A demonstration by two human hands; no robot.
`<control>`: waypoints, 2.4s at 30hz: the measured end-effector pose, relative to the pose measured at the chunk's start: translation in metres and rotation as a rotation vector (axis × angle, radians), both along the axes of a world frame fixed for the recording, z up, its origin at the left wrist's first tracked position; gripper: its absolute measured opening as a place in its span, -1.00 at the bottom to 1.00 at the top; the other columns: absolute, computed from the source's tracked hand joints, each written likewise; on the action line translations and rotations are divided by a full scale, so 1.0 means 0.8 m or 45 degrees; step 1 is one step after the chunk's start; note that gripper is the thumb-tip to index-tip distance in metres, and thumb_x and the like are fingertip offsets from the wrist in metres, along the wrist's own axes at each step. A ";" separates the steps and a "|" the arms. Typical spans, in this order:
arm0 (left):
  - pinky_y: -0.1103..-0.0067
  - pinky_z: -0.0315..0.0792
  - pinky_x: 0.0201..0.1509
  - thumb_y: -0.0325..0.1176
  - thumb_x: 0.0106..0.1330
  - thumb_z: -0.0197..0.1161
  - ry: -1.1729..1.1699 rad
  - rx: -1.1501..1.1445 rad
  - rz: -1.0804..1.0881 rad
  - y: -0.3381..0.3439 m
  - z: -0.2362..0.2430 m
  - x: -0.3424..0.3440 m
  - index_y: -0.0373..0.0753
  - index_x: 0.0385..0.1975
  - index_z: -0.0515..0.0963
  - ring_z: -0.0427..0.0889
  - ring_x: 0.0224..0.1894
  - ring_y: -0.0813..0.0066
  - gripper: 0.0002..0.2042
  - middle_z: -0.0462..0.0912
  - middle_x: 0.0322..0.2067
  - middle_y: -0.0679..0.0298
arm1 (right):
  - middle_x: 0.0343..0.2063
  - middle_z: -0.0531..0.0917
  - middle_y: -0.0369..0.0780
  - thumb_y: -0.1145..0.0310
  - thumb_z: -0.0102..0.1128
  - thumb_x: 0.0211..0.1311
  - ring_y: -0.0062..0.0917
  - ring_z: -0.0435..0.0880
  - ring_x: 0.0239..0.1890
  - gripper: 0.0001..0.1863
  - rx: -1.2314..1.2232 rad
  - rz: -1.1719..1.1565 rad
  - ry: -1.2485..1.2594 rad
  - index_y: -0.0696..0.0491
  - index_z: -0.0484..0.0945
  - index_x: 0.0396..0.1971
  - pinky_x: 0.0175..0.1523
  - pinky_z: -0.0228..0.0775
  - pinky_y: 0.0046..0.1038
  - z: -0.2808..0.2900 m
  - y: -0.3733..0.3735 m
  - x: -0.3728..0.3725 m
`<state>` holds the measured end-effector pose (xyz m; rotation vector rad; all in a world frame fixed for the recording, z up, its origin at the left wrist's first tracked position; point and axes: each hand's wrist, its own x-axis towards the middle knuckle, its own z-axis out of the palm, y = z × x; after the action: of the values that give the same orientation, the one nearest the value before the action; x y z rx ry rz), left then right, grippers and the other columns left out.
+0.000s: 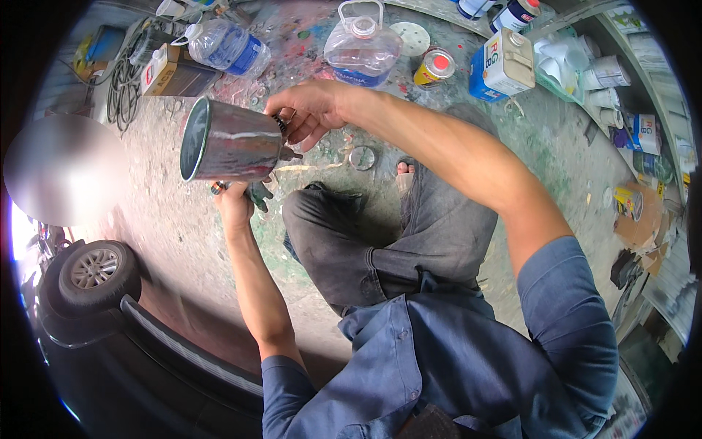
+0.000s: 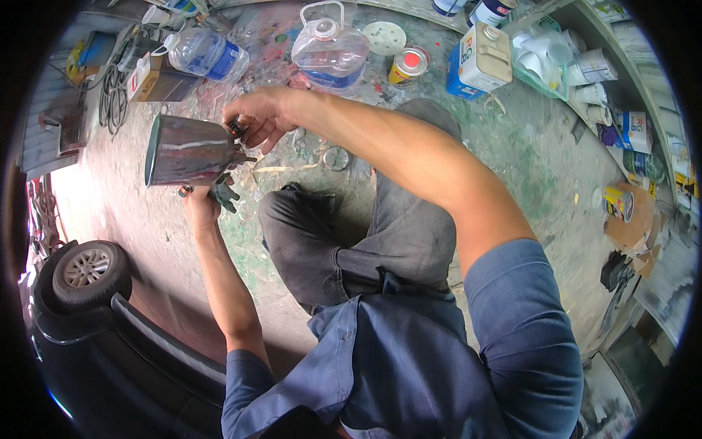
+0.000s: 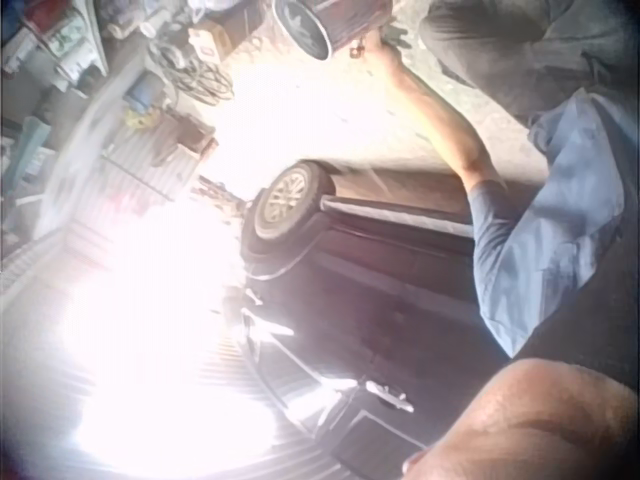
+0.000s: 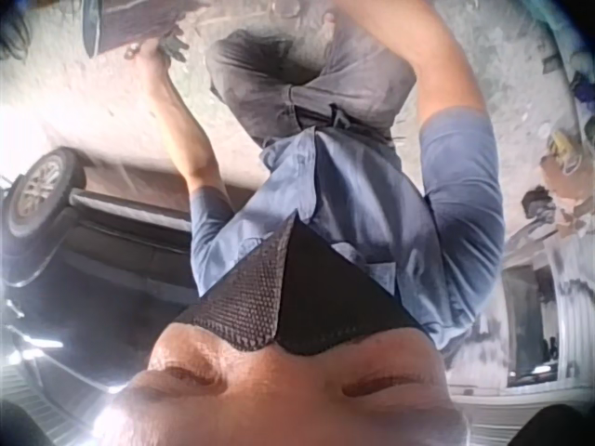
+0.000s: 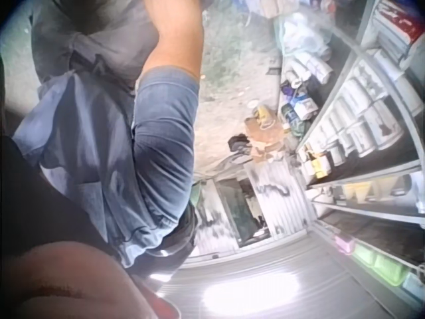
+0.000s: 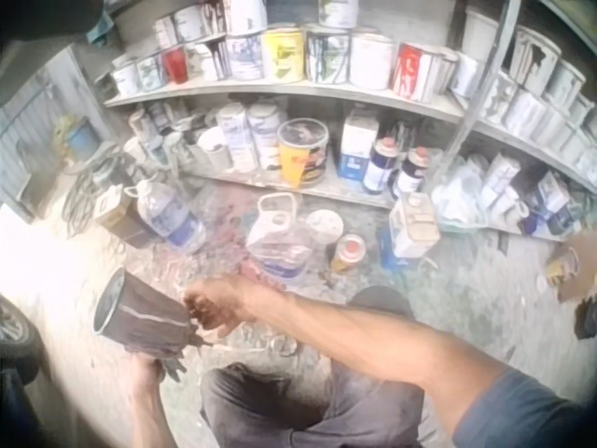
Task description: The person prepares paint for a spray gun by pouring black paint into a plastic cup, adding liquid from another container, and stirring the mixture with a metal stick.
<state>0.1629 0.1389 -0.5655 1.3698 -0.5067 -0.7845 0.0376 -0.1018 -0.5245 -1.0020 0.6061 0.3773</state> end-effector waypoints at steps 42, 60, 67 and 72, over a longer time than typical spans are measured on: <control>0.35 0.54 0.09 -0.32 0.38 0.22 0.021 -0.116 -0.064 0.058 -0.093 0.025 -0.28 0.20 0.37 0.57 0.04 0.30 -0.57 0.52 0.08 0.15 | -0.37 0.63 -0.18 -0.05 0.27 -0.09 -0.43 0.66 -0.32 -0.52 -0.078 0.142 -0.016 0.11 0.61 -0.36 -0.10 0.54 -0.20 -0.011 0.018 -0.003; 0.23 0.68 -0.20 -0.47 0.36 0.16 -0.040 -0.143 0.724 0.143 -0.049 -0.046 -0.36 0.04 0.43 0.68 -0.26 0.20 -0.71 0.58 -0.07 0.09 | -0.01 0.65 -0.04 0.08 0.32 0.01 -0.05 0.60 0.08 -0.50 -1.532 0.586 0.085 0.09 0.66 -0.09 0.11 0.40 0.10 -0.194 0.032 -0.001; 0.22 0.67 -0.15 -0.57 0.31 0.11 0.106 -0.053 1.245 0.214 -0.046 -0.143 -0.40 0.06 0.39 0.62 -0.19 0.24 -0.69 0.55 -0.06 0.07 | 0.07 0.48 0.04 0.19 0.28 0.21 -0.10 0.44 0.22 -0.48 -1.549 0.667 0.137 0.13 0.37 0.07 0.18 0.36 -0.04 -0.306 0.233 -0.053; 0.35 0.64 -0.23 -0.44 0.38 0.14 0.086 -0.066 1.317 0.228 -0.033 -0.176 -0.39 0.10 0.40 0.63 -0.18 0.24 -0.67 0.56 -0.05 0.06 | -0.10 0.56 0.10 0.27 0.18 0.30 0.00 0.60 -0.02 -0.66 -1.632 0.684 0.041 0.17 0.38 -0.08 0.04 0.43 -0.01 -0.397 0.255 -0.066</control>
<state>0.0222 0.3214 -0.5918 1.3229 0.2559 0.0365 -0.0154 0.1020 -0.8420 -2.4158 0.5797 0.4703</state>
